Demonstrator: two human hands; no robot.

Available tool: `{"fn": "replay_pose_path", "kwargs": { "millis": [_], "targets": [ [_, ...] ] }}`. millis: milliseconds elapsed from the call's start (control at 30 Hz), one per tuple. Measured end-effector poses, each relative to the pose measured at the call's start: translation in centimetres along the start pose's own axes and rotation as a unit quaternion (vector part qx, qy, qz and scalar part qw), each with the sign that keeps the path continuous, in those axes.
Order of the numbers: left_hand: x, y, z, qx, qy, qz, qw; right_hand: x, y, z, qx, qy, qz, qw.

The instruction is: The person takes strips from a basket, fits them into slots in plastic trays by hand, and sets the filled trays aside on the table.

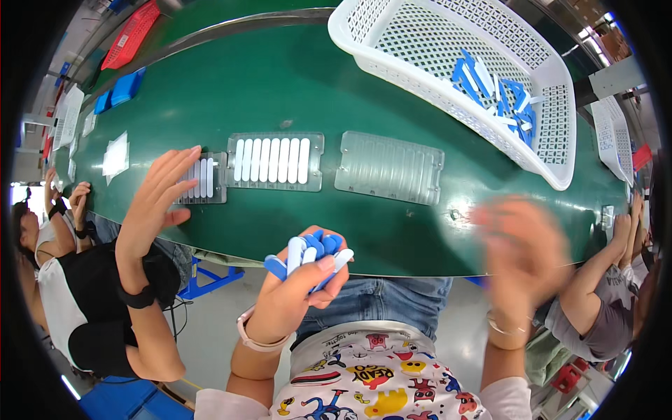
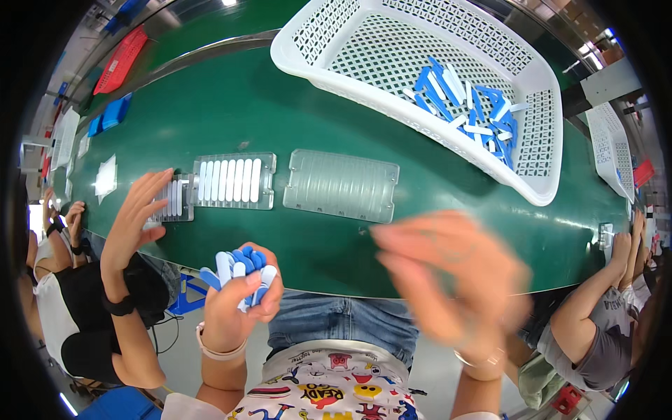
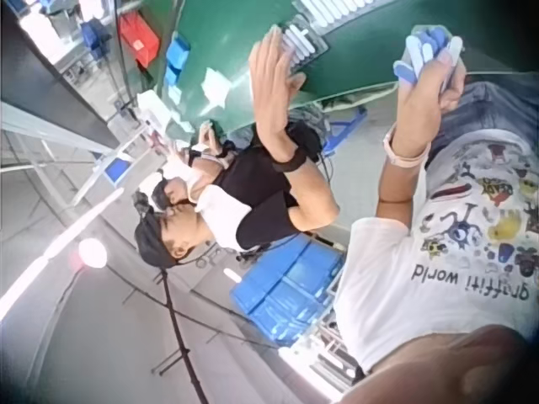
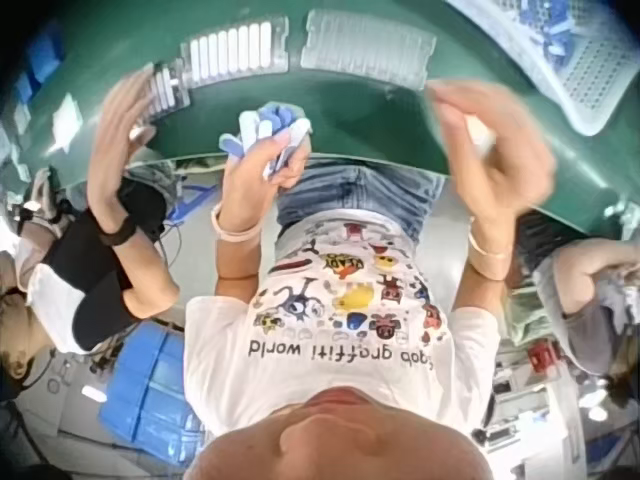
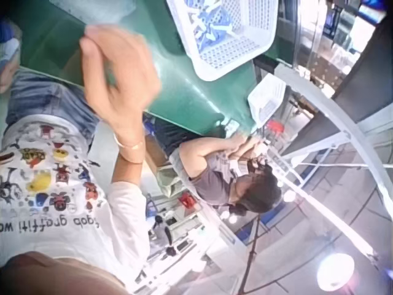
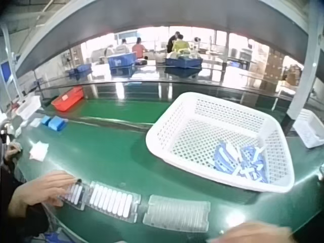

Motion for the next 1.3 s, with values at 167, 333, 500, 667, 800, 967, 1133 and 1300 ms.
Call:
{"fn": "replay_pose_path", "kwargs": {
  "millis": [167,333,500,667,800,967,1133,1300],
  "targets": [
    [-0.3,-0.1,-1.9,-0.036,-0.032,0.010,0.999,-0.1,4.4,-6.0,0.270,-0.098,-0.054,0.956],
    [-0.9,-1.0,-2.0,0.004,-0.055,0.015,0.998,1.4,4.1,-4.2,0.292,-0.230,-0.062,0.926],
    [-1.6,-1.7,-2.8,-0.142,-0.093,0.015,0.985,2.0,1.6,-2.1,0.076,-0.113,-0.132,0.982],
    [-1.5,-2.1,-3.4,-0.173,-0.144,-0.005,0.974,4.0,1.1,-4.4,-0.158,-0.045,-0.213,0.963],
    [-1.8,-2.3,-3.0,-0.202,-0.099,0.050,0.973,6.5,1.0,-2.8,-0.156,0.049,-0.278,0.946],
    [-1.8,-2.5,-2.8,-0.135,-0.090,0.072,0.984,6.1,-0.1,-1.3,0.057,-0.019,0.111,0.992],
    [-2.5,-2.4,-4.0,-0.050,-0.107,0.091,0.989,6.8,-0.3,-1.8,0.088,-0.033,0.164,0.982],
    [-3.0,-2.9,-4.6,-0.076,-0.141,0.044,0.986,6.9,0.6,-2.1,0.069,-0.043,0.163,0.983]
  ]
}}
Point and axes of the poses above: each hand's wrist, its own x-axis away from the middle knuckle, its own z-axis out of the back of the hand, y = z × x, the point moved 3 cm from there along -x, towards the middle knuckle, and after that the axes turned 3 degrees about x, right-handed, at the moved point
